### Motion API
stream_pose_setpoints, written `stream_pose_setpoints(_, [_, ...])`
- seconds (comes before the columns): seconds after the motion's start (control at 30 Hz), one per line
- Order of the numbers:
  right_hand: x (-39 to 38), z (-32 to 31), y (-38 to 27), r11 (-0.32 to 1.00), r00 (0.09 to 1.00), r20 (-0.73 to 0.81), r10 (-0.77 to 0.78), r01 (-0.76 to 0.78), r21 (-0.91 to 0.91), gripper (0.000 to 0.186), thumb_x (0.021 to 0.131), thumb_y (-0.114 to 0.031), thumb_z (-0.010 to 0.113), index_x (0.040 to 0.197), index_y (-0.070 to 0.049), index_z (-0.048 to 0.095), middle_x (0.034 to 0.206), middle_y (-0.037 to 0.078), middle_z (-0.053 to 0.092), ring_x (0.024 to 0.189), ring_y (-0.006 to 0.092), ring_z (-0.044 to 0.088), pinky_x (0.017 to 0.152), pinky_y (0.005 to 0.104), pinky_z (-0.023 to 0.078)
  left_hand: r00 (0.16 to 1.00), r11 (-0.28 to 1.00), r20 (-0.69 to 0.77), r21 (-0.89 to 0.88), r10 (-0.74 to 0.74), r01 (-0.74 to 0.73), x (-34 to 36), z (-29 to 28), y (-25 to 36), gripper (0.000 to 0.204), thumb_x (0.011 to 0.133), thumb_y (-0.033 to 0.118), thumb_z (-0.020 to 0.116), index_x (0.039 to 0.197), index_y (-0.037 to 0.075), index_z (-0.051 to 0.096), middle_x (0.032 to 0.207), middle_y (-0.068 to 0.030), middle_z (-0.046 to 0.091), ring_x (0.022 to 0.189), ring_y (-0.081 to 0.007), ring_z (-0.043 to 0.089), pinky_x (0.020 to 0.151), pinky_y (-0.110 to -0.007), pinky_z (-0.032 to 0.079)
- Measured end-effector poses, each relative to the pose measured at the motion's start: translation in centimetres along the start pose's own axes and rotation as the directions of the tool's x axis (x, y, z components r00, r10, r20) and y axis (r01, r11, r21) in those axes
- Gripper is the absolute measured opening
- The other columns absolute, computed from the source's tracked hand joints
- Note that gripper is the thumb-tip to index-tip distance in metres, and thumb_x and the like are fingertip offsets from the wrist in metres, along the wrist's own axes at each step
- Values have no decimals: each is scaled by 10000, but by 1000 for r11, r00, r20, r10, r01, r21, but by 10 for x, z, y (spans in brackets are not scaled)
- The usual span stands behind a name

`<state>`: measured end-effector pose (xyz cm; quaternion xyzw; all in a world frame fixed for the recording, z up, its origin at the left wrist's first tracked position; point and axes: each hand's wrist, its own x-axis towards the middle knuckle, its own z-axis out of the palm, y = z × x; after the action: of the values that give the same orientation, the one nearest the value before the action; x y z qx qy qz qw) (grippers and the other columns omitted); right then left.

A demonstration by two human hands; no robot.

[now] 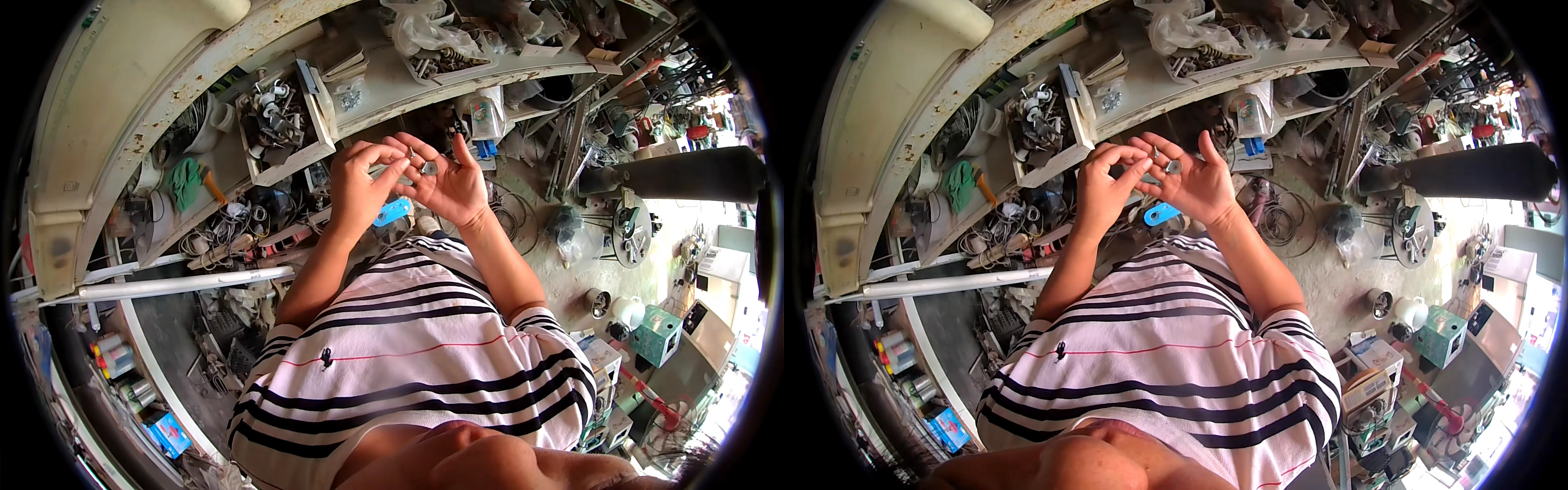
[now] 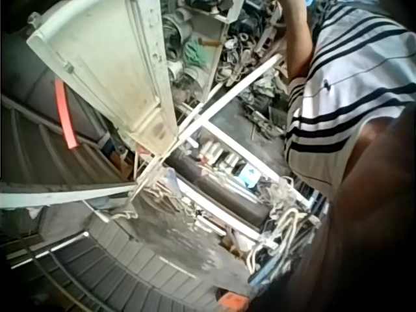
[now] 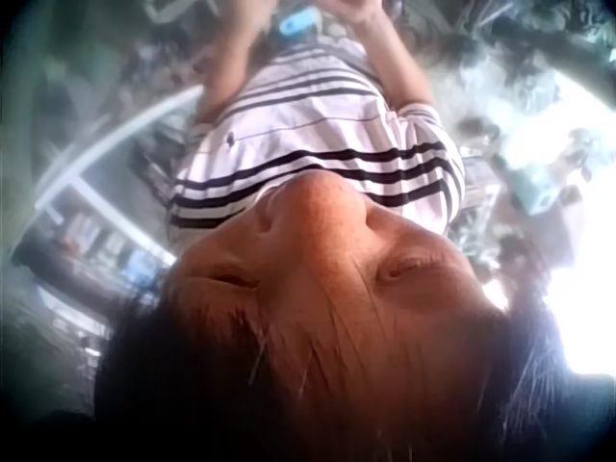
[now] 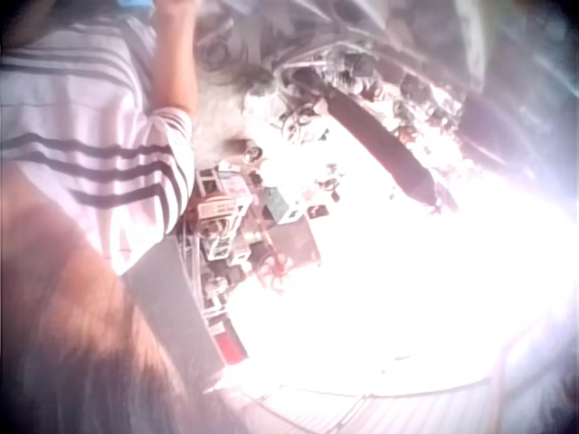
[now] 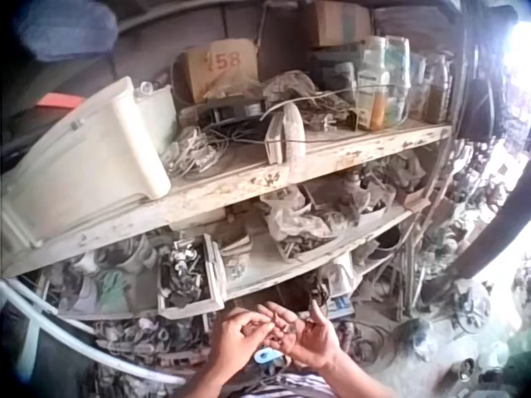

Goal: The person holds two halves of a small motor casing, wipes the interior with a purple cloth, and سپس fits the two pieces together before inserting small screws by hand.

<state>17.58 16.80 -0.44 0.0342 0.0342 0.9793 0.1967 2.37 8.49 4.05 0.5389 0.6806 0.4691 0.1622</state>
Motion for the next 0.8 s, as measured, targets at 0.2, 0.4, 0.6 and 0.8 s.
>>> stream_pose_setpoints(0.2, [2, -3, 6, 993, 996, 86, 16, -25, 111, 840, 1000, -605, 352, 1537, 28, 228, 1595, 173, 287, 1412, 302, 377, 1187, 451, 255, 976, 931, -40, 312, 214, -191, -14, 13, 3, 175, 678, 243, 848, 775, 169, 723, 785, 37, 650, 766, -206, 608, 742, -380, 424])
stream_pose_setpoints(0.4, [5, -4, 9, 998, 1000, 21, 18, -19, 58, 836, 1000, -600, 357, 1539, 24, 221, 1603, 168, 273, 1433, 300, 348, 1195, 453, 240, 995, 961, 6, 262, 95, -93, -18, 14, 1, 156, 714, 216, 821, 811, 146, 721, 805, 4, 655, 776, -237, 615, 744, -393, 433])
stream_pose_setpoints(0.6, [8, -8, 8, 994, 1000, 0, 24, -24, 106, 811, 1004, -589, 360, 1517, 33, 282, 1590, 177, 301, 1411, 304, 375, 1181, 468, 263, 975, 938, 25, 268, 219, -218, -15, 13, -3, 145, 800, 123, 773, 892, 64, 677, 808, -47, 659, 716, -208, 637, 671, -385, 482])
stream_pose_setpoints(0.8, [4, -34, -10, 992, 954, -281, -101, 117, 40, 707, 992, -517, 482, 1403, 58, 449, 1434, 191, 499, 1299, 309, 486, 1117, 450, 355, 997, 985, -9, 159, -70, 71, 24, -5, -25, 124, 905, 193, 686, 931, 79, 646, 835, -104, 716, 759, -285, 707, 651, -380, 530])
